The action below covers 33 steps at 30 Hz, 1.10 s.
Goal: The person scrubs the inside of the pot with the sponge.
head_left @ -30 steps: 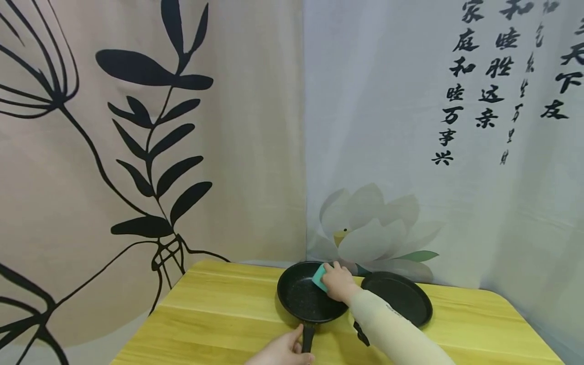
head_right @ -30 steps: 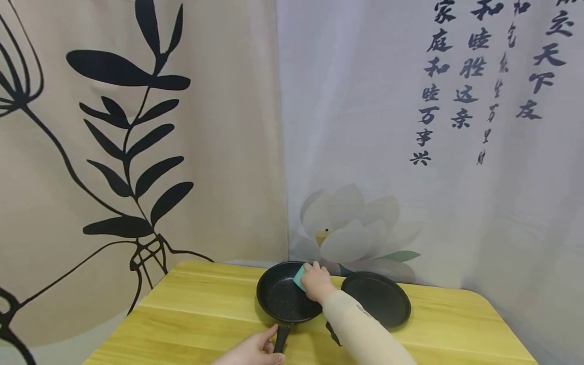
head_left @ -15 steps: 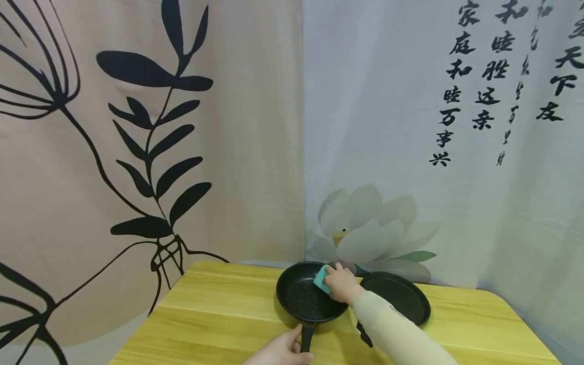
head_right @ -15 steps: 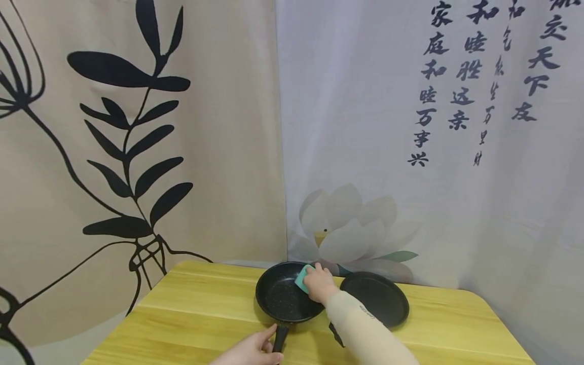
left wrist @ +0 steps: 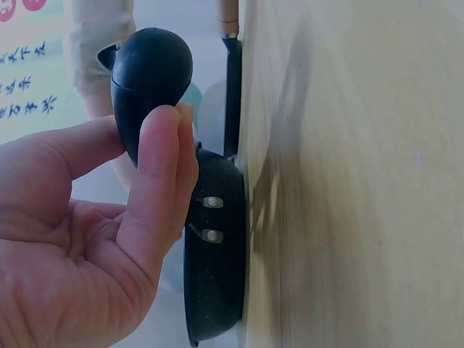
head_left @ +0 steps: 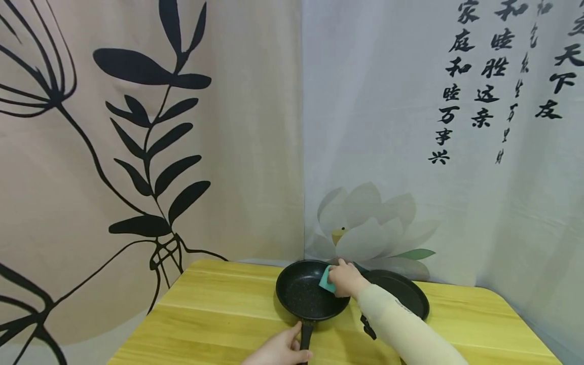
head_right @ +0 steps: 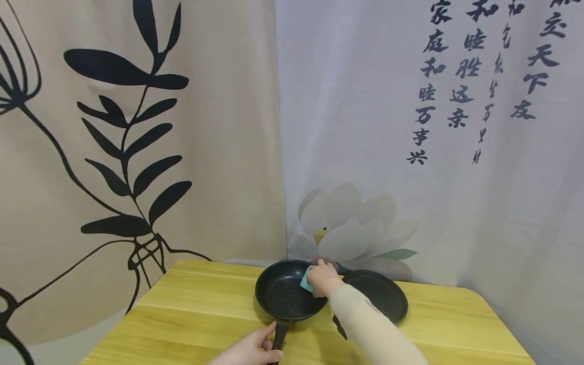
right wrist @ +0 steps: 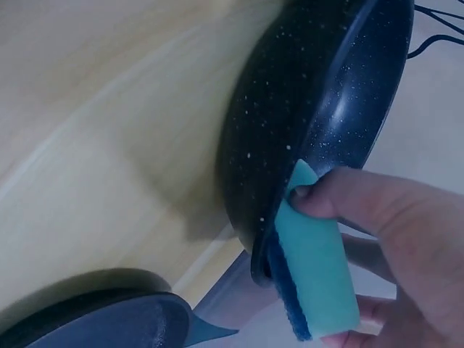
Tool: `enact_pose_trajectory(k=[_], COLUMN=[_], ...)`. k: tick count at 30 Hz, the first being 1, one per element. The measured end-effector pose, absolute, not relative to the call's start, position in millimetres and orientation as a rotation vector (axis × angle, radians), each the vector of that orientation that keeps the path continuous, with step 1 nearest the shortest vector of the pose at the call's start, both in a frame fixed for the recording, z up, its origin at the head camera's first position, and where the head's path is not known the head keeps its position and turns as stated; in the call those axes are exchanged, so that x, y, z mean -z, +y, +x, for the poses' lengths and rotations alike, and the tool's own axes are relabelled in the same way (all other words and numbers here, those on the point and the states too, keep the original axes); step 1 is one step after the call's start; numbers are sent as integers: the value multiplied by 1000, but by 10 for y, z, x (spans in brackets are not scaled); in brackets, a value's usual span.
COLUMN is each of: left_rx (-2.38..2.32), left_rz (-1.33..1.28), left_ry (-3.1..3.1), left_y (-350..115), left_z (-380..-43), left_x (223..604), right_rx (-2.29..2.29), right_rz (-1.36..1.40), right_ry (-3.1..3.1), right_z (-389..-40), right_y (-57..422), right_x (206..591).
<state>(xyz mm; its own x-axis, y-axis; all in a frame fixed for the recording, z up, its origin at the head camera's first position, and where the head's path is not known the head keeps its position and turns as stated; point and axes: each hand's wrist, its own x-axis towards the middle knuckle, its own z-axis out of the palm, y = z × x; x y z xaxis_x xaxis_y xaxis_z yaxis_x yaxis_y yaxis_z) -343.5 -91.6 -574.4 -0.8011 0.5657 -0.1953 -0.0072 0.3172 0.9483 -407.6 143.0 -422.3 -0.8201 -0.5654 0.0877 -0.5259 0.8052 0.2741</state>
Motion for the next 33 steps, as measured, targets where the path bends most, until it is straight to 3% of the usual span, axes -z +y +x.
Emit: enact_pose_trajectory(k=[33], left_rx=[-1494], left_rz=[503], left_ry=[2156], left_y=[-918], left_z=[-3432], left_x=[5750], right_rx=[230], right_rz=[910], right_ry=[-2822], right_z=[-4125], right_y=[1558], right_x=[4277])
